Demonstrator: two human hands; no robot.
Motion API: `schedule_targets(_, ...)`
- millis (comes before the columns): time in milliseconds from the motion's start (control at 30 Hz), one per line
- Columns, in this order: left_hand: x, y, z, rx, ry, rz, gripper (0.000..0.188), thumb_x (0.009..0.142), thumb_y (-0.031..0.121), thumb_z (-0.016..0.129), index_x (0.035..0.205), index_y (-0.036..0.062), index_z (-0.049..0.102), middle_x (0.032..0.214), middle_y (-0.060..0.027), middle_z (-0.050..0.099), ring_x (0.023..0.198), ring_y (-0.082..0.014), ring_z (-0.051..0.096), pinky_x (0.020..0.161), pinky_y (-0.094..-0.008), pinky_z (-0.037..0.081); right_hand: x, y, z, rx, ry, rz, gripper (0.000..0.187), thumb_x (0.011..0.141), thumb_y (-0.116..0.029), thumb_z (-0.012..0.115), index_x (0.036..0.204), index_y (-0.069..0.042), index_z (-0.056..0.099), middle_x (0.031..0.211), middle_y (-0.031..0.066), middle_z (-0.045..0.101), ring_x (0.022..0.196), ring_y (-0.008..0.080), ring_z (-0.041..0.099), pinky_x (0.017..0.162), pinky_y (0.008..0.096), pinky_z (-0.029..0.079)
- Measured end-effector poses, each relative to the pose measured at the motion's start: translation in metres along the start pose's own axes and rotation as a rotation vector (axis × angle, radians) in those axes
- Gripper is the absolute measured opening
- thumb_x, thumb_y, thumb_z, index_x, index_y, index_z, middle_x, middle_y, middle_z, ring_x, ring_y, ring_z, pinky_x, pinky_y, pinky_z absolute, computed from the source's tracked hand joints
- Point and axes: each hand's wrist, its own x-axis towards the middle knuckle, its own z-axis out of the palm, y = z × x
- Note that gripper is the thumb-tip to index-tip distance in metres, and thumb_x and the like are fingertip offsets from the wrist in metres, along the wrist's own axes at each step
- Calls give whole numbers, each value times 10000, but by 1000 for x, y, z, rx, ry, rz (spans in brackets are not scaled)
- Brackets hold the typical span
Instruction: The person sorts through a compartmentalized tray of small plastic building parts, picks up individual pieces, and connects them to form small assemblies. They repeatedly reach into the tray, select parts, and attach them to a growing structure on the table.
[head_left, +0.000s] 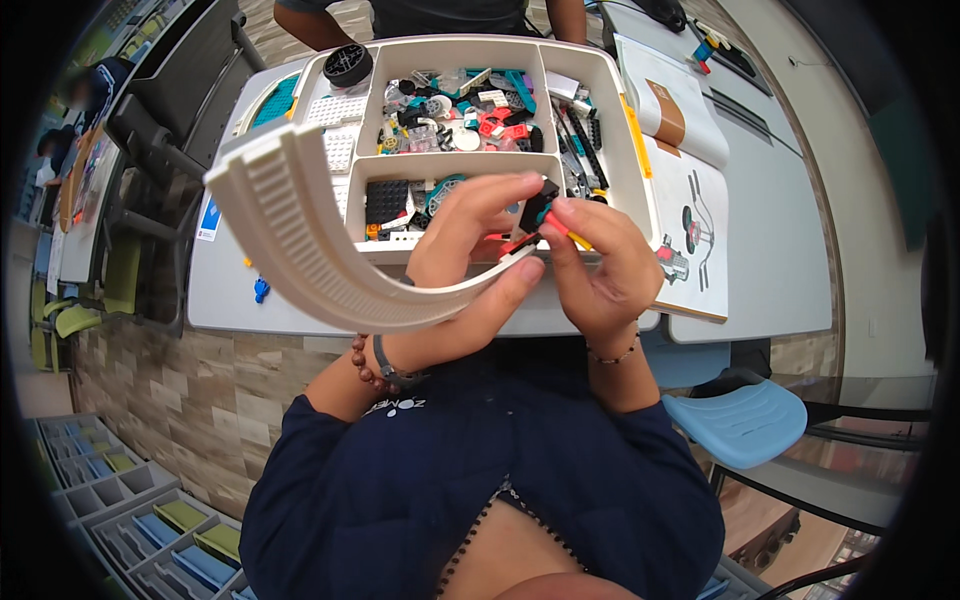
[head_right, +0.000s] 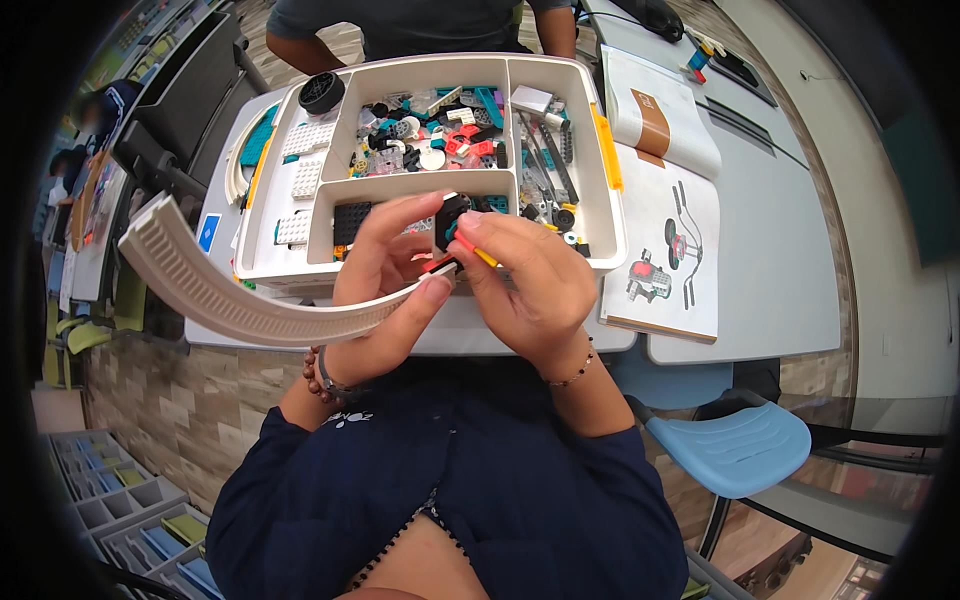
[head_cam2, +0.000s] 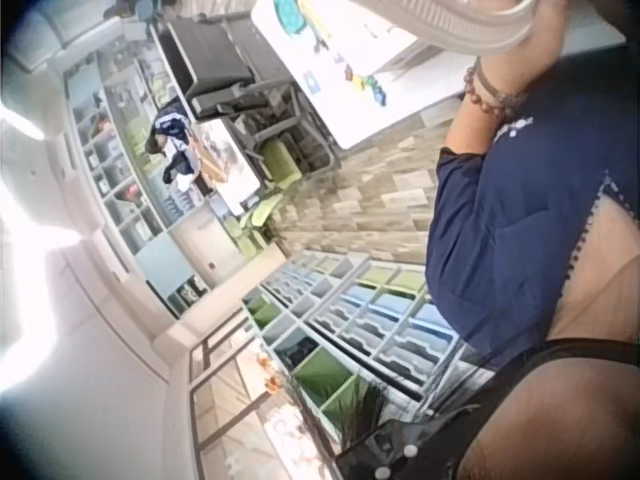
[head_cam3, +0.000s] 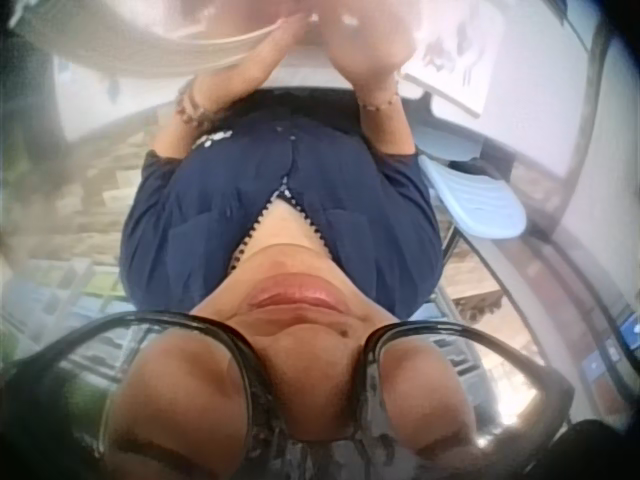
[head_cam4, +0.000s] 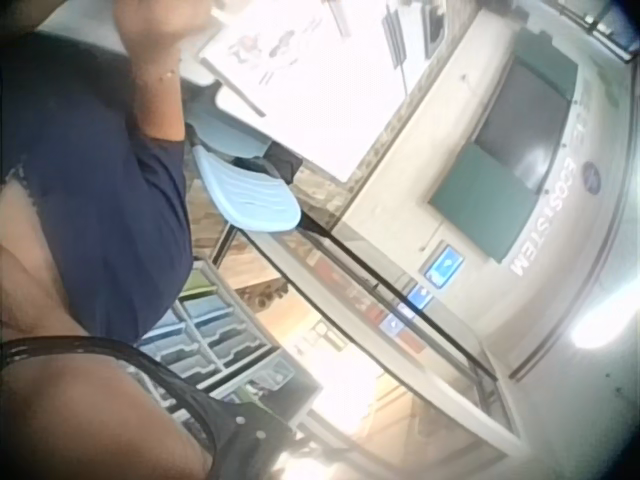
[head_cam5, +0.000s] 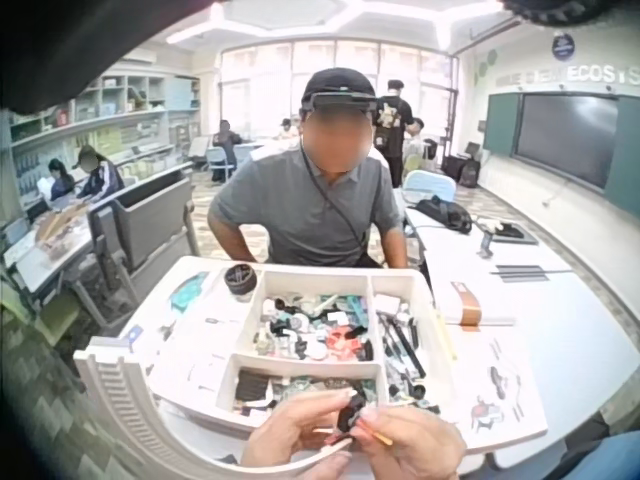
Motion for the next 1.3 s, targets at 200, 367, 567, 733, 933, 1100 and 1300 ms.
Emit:
schedule_targets(200,0,0,-2,223,-43,60,446,845,-14,525,1286,27,469,1182,-124,503,888,-134,547,756,-252,485,0,0,-2,-67,-20,-47,250,708,-30,736,938,-27,639,863,120,674,717,230,657,617,281,525)
schedule_targets(367,1,1,0,301,-22,106,393,866,-10,499,1258,20,505,1173,-119,508,862,-103,522,734,-226,465,-7,1,0,-58,-9,4,267,728,-39,728,974,-37,624,874,132,674,737,233,659,639,273,525)
schedule_targets(567,3,3,7,314,60,160,449,797,-73,520,1236,21,526,1096,-152,561,799,-180,572,714,-272,489,-12,0,5,-45,39,27,244,755,-30,709,976,-28,606,912,140,666,769,234,661,661,271,525)
schedule_targets(733,5,4,9,320,60,155,448,795,-76,519,1233,18,527,1100,-158,559,811,-193,573,727,-280,483,-15,4,9,-22,77,35,243,767,-7,689,986,-22,584,928,150,655,792,248,660,669,285,527)
schedule_targets(933,3,5,11,311,84,179,431,788,-93,514,1207,3,537,1106,-180,566,927,-263,587,755,-301,498,-17,4,7,55,18,19,261,799,8,646,1028,-11,524,943,182,641,818,274,659,691,310,530)
schedule_targets(1100,10,5,13,286,99,149,422,797,-89,511,1208,2,534,1149,-192,543,979,-268,586,780,-303,508,-23,14,12,170,11,52,236,848,-15,597,1041,10,463,996,245,620,825,269,664,664,294,537)
schedule_targets(1300,15,-5,8,177,68,147,362,904,32,486,1266,28,478,1225,-169,466,1056,-235,562,829,-301,503,-19,19,22,229,41,-19,293,866,-22,573,1092,20,392,1020,283,607,835,305,665,678,300,542)
